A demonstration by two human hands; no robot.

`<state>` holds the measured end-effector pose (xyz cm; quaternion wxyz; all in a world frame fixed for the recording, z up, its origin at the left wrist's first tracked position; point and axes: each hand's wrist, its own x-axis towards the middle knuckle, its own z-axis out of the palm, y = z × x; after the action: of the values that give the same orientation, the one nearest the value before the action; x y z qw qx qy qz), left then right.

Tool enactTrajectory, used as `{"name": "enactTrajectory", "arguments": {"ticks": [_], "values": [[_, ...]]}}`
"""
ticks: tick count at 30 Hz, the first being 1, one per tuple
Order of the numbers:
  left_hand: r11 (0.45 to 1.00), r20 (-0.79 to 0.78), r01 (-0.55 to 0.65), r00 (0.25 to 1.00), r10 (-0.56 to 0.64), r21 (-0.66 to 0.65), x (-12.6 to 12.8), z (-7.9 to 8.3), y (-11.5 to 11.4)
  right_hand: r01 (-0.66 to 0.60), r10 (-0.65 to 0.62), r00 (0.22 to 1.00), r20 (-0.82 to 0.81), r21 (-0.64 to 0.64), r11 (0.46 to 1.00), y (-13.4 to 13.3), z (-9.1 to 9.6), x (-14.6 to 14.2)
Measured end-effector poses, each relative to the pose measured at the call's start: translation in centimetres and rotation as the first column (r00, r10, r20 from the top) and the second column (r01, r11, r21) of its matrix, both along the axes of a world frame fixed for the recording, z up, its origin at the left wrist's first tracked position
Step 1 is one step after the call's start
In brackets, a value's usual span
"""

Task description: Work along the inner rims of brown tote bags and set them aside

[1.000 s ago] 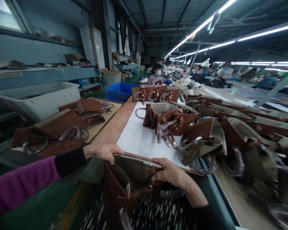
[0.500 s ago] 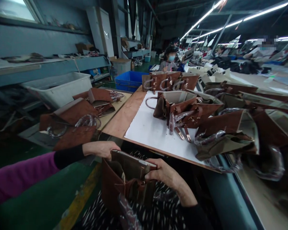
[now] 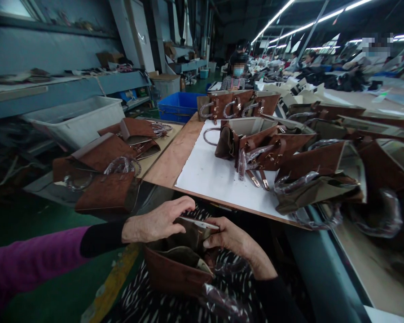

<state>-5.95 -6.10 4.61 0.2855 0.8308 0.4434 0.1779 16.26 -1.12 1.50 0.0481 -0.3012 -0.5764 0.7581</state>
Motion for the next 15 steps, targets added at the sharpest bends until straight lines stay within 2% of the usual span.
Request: {"name": "enactTrajectory", "arguments": {"ticks": [3,5,8,10,12,15], "values": [[0.994,0.031,0.088,0.996,-0.086,-0.068,-1.4,-0.9,0.2,-0.005,0.004,1.000,-0.006,-0.042,0.999,0.3,-0.9,0.2],[0.990,0.017,0.127,0.992,-0.126,-0.067,-2.2,-1.4,0.5,-0.013,0.012,1.000,-0.004,-0.051,0.999,0.6,-1.4,0.2],[0.971,-0.096,0.238,0.967,-0.235,0.017,-2.8,-1.5,1.0,-0.012,0.013,1.000,0.024,-0.030,0.999,1.0,-1.7,-0.4],[0.962,-0.208,0.268,0.945,-0.253,0.048,-2.7,-1.0,1.5,0.009,-0.010,0.998,0.059,0.012,1.000,1.1,-1.6,-1.0],[0.982,-0.306,0.178,0.940,-0.151,0.061,-2.0,-0.3,1.8,0.029,-0.035,0.994,0.105,0.057,0.998,1.0,-1.4,-1.7],[0.993,-0.365,-0.117,0.925,0.106,-0.009,-0.2,0.5,2.1,0.052,-0.077,0.983,0.165,0.154,0.987,0.3,-1.3,-2.9]]}}
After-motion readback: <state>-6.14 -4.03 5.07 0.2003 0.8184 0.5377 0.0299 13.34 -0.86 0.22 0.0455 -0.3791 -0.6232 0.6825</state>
